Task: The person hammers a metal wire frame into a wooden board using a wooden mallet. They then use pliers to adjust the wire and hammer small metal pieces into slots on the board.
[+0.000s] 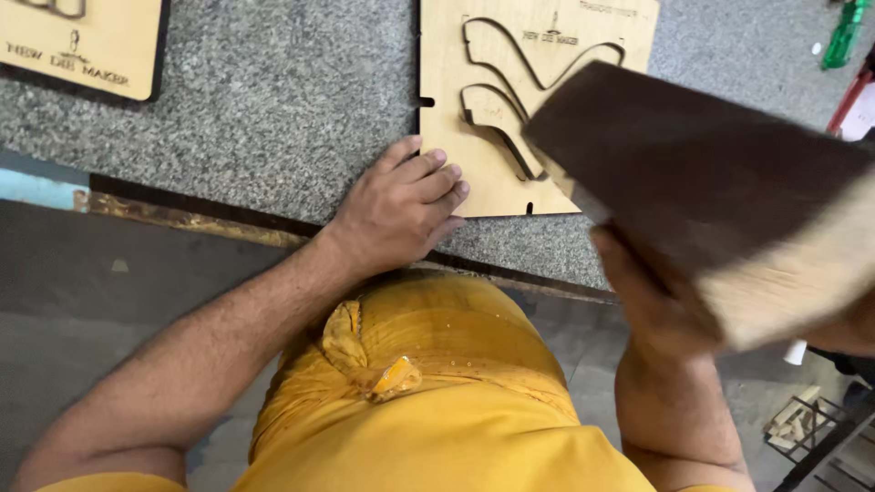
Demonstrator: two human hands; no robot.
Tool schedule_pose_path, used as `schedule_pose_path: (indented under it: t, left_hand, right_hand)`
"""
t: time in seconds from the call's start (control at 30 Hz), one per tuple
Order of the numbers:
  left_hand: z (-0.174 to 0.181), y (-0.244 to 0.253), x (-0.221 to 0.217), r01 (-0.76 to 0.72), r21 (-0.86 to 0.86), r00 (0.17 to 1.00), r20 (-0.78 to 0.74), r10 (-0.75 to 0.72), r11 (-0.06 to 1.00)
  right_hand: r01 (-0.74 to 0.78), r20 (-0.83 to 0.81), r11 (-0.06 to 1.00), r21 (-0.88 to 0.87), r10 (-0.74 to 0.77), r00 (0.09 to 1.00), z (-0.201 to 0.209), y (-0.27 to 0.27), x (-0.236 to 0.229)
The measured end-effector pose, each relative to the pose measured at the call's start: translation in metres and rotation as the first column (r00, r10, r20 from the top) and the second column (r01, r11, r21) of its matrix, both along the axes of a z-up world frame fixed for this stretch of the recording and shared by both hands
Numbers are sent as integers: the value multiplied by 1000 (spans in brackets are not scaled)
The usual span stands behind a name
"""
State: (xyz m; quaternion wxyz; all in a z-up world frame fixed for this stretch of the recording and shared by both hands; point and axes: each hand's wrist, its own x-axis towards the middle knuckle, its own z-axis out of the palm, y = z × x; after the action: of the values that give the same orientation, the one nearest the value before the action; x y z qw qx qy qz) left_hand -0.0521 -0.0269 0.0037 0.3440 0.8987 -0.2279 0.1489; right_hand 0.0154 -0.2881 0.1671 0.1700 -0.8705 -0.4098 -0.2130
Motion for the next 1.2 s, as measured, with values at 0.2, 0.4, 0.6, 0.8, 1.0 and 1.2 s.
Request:
schedule_pose_path:
  t: [0.2,0.4,0.6,0.8,1.0,1.2]
  left_hand:
    - [3,4,0,-18,-55,999,36,20,998]
    - [4,6,5,9,-77,1000,24,-7,997]
    - [2,3,-2,-20,-95,1000,-6,19,995]
    - [7,2,-4,-23,-103,999,41,28,994]
    - [3,4,1,13,-52,1000,8,-12,999]
    - [6,9,7,-34,-92,999,29,37,995]
  right_hand:
    - [-151,-5,978,143,154,988,-44,19,31]
    - [278,-541,906,320,-67,839,8,32,27]
    - [44,-198,985,169,-10,980,-37,31,18]
    - [33,-220,979,201,12,975,-22,41,31]
    - [186,-334,956,229,-102,937,12,42,16]
    - [-29,-124,988,154,49,991,-43,44,30]
